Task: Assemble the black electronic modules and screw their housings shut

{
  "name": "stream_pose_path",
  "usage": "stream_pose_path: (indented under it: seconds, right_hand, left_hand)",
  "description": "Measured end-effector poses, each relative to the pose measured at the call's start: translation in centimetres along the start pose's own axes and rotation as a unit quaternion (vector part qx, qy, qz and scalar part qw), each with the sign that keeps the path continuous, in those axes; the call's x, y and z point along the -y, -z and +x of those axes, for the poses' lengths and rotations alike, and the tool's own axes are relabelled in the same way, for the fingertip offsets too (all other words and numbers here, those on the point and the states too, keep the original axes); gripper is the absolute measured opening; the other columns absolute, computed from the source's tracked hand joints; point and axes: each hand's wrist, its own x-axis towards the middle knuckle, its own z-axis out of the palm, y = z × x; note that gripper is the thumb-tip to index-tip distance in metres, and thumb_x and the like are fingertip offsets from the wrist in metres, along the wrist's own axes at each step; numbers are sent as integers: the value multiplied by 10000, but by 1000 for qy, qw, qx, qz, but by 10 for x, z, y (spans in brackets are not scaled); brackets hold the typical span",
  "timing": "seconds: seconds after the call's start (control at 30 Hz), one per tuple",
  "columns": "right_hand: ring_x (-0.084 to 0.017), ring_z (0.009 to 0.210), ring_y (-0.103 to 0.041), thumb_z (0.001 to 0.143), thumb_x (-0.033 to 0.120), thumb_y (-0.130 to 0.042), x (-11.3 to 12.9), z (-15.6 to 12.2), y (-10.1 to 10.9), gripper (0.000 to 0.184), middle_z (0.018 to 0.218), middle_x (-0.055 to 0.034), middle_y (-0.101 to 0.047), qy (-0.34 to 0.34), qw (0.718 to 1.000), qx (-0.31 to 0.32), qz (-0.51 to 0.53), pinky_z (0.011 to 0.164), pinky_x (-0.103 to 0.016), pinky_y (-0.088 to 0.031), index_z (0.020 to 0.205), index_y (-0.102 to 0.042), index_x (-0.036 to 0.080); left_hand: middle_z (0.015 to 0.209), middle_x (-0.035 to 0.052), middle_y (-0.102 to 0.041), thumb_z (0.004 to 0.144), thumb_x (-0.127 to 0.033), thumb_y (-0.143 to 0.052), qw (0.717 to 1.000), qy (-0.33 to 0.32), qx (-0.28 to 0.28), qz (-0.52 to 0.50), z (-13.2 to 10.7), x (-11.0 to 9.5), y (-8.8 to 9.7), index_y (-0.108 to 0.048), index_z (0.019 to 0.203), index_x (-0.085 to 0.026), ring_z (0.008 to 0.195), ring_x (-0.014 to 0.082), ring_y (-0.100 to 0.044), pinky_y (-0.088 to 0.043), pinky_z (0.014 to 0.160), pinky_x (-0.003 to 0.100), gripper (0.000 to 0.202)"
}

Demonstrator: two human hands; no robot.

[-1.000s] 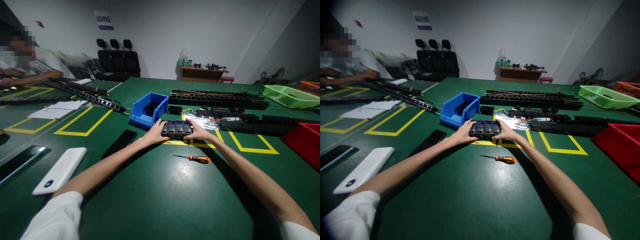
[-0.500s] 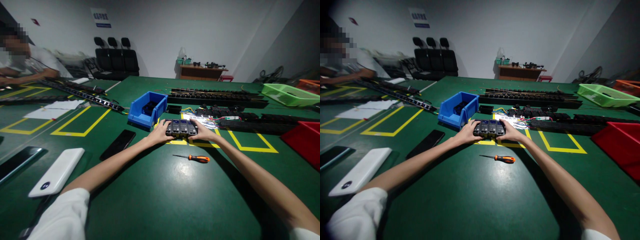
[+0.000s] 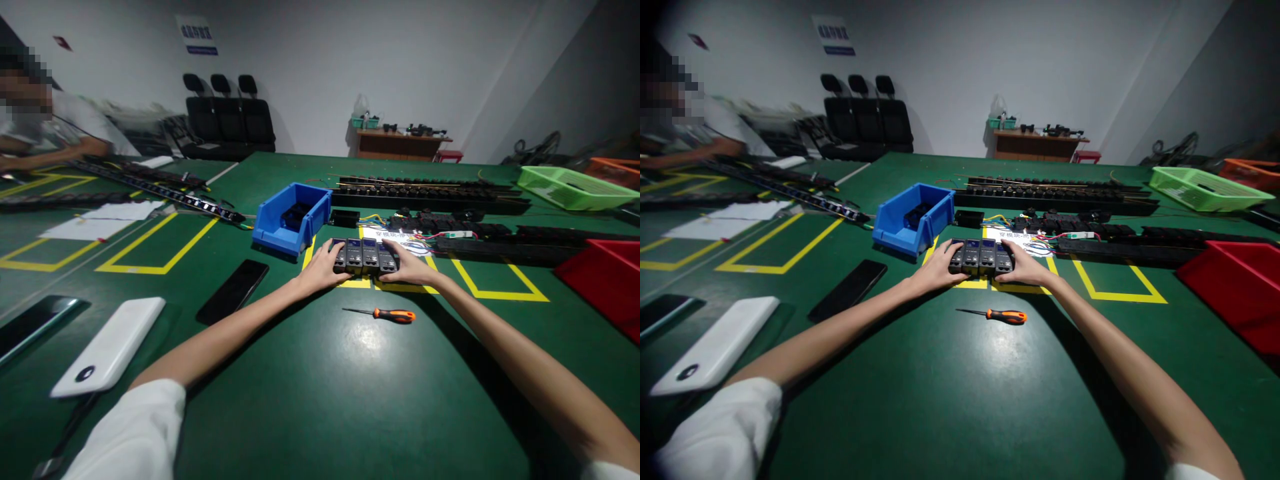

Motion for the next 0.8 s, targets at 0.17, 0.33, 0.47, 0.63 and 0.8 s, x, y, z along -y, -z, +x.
stream_pose_path:
  seconds: [0.17,0.33,0.47,0.63,0.8]
  right_hand:
    - [-354,1335,-398,597,420,-821,2,-5,-1,1057,1456,-165,-396,-3,1000,-11,-2,1113,-499,-314,1466,-271,172]
    - [-340,1335,-402,587,411,-827,0,-10,1,1060,1460,-160,-395,-3,1000,-13,-5,1121,-482,-308,1464,-280,175]
    - [-340,1339,-394,589,401,-823,0,-20,5,1049,1466,-156,-384,-13,1000,-18,-6,1124,-490,-298,1462,-286,180]
    - [-335,1340,-393,610,388,-812,6,-43,14,1022,1468,-151,-381,-34,999,-20,3,1123,-480,-304,1461,-286,182]
    - [-344,1316,-421,659,409,-784,24,-75,23,989,1458,-149,-390,-64,997,-31,9,1101,-518,-329,1471,-257,205]
  left_hand:
    - [1495,181,-262,696,-416,-738,1000,3,-4,10,-4,-5,-1,-320,1399,-206,1385,371,-319,-355,1087,541,844]
    - [1545,172,-167,730,-376,-717,996,-42,-53,53,-11,-22,7,-340,1382,-195,1439,381,-158,-253,1130,594,774]
    - [1474,135,-325,830,-261,-590,986,-143,-65,57,-23,-41,15,-442,1302,-209,1440,329,-172,-270,1134,583,498]
    - [1350,144,-467,861,-246,-529,971,-236,39,-4,-46,-69,14,-512,1220,-182,1326,296,-377,-367,1097,520,366]
    - [1308,147,-500,877,-257,-507,968,-224,94,-63,-63,-87,10,-514,1196,-179,1258,284,-454,-409,1061,489,329]
